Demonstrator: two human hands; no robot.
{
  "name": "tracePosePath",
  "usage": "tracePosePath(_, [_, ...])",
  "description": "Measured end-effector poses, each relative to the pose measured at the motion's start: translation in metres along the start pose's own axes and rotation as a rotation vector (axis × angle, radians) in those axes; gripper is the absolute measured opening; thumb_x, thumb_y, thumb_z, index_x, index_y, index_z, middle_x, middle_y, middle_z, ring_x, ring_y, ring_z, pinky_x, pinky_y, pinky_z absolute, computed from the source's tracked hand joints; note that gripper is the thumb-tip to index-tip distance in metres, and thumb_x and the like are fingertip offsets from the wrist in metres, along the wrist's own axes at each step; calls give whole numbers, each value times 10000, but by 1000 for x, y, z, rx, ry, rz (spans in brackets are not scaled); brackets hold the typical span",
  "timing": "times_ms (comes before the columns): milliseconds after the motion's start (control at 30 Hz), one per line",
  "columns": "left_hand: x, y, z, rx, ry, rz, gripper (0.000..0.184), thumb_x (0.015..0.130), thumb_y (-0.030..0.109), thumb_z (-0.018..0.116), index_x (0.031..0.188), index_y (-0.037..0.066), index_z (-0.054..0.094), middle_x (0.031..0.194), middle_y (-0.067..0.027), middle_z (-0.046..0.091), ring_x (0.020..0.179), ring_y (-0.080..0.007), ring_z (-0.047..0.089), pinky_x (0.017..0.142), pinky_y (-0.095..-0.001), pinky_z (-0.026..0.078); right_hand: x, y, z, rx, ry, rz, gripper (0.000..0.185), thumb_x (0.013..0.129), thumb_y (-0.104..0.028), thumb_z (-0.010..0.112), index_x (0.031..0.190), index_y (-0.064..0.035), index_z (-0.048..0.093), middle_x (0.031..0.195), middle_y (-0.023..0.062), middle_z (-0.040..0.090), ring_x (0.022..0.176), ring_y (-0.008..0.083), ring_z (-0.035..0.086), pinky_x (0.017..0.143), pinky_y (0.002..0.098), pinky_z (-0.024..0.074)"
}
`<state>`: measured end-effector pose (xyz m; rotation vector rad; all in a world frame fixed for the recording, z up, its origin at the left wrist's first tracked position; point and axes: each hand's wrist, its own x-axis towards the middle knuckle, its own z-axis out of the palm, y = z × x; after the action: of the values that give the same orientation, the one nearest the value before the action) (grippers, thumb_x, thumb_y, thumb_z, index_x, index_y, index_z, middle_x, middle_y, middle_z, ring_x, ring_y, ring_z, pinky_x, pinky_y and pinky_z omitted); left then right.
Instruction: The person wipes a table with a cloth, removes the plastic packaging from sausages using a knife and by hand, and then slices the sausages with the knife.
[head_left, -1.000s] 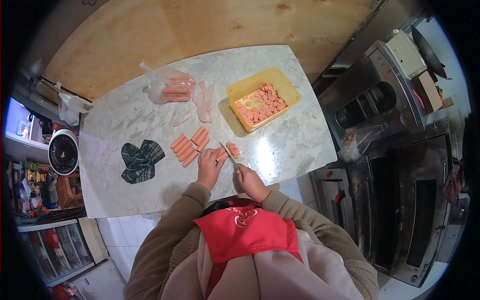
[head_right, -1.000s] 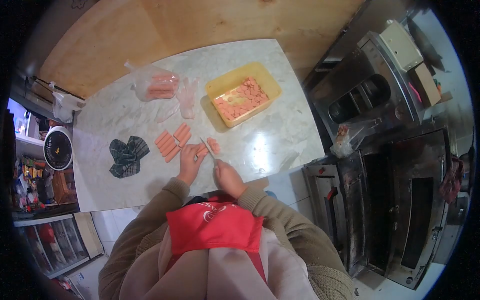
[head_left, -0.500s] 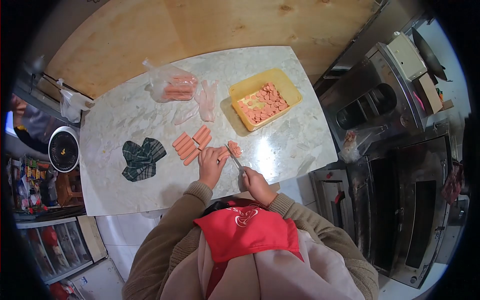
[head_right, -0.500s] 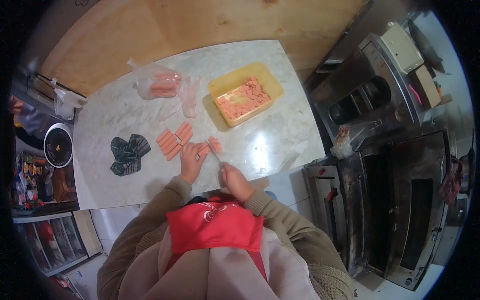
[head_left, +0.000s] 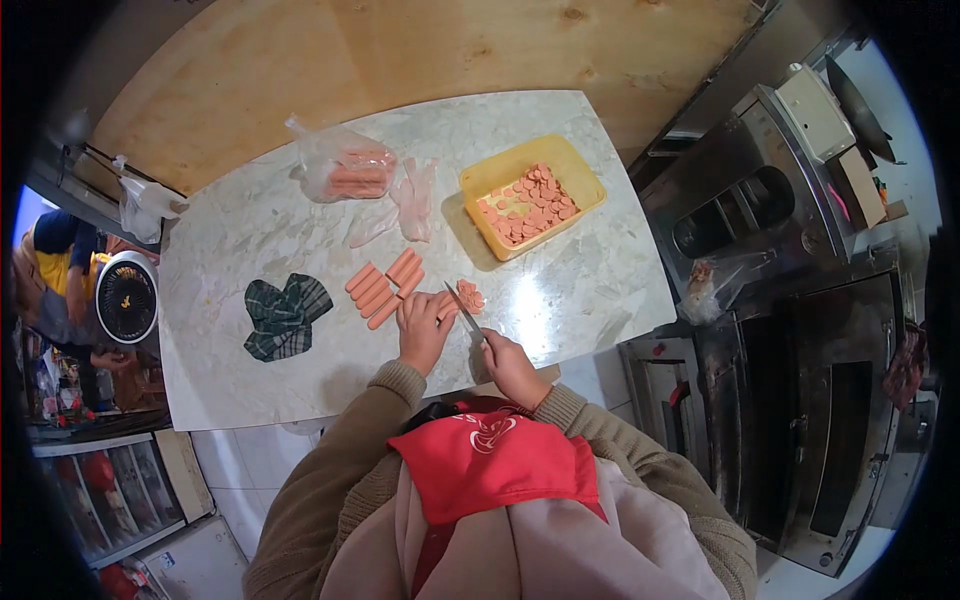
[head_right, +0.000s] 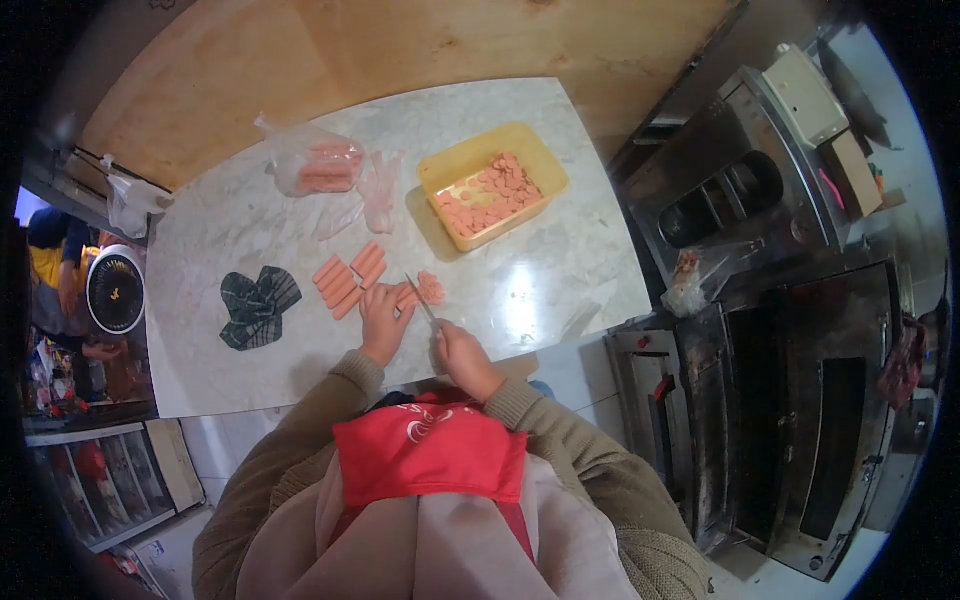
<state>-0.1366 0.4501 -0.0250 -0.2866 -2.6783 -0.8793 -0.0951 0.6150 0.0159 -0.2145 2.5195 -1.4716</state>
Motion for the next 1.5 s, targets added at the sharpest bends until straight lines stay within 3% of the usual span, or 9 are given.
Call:
tracePosePath(500, [0, -2, 2, -1, -6, 7, 322, 728, 200, 628, 1023, 86, 568, 885, -48, 503, 908, -225, 448, 837, -368, 315, 12, -2, -3, -54, -77, 30, 216, 835, -116, 414, 986, 22, 486, 805, 279, 538, 785, 430, 518, 687, 451, 414])
tracePosePath(633, [-2, -2, 3, -3, -6, 2, 327, 725, 198, 632, 1025, 84, 569, 890, -47, 506, 915, -224, 449, 844, -371, 314, 18, 3, 1, -108, -90, 0, 226, 837, -102, 447, 1019, 17, 507, 806, 257, 559, 742, 402, 552, 653, 418, 444])
tracePosePath(767, [-1, -4, 2, -11, -2, -8, 332, 723, 204, 636, 1026, 84, 568, 900, -46, 510, 923, -223, 449, 851, -371, 312, 3, 4, 3, -65, -82, -3, 210, 836, -114, 418, 980, 22, 489, 822, 282, 535, 772, 430, 519, 678, 459, 415])
tracePosePath(1000, [-1, -1, 2, -58, 4, -24, 332, 705, 134, 628, 1024, 66, 560, 919, -62, 523, 946, -241, 445, 879, -373, 296, -6, 7, -2, 3, -6, 12, 257, 851, -124, 414, 1051, 20, 487, 853, 276, 547, 790, 426, 531, 700, 447, 423])
tracePosePath(1233, [-1, -1, 1, -23, 9, -13, 332, 728, 215, 635, 1022, 81, 563, 904, -50, 514, 930, -225, 451, 859, -374, 309, -1, -4, 0, 10, -28, 36, 280, 853, -122, 410, 1080, 26, 479, 858, 280, 548, 801, 422, 535, 714, 438, 427])
tracePosePath(1500, [-1, -3, 2, -19, 14, -12, 334, 722, 214, 638, 1022, 88, 561, 900, -52, 512, 931, -227, 452, 860, -373, 309, 0, 1, 5, -69, -26, 7, 285, 850, -115, 417, 1090, 29, 471, 898, 277, 547, 839, 407, 532, 730, 424, 428])
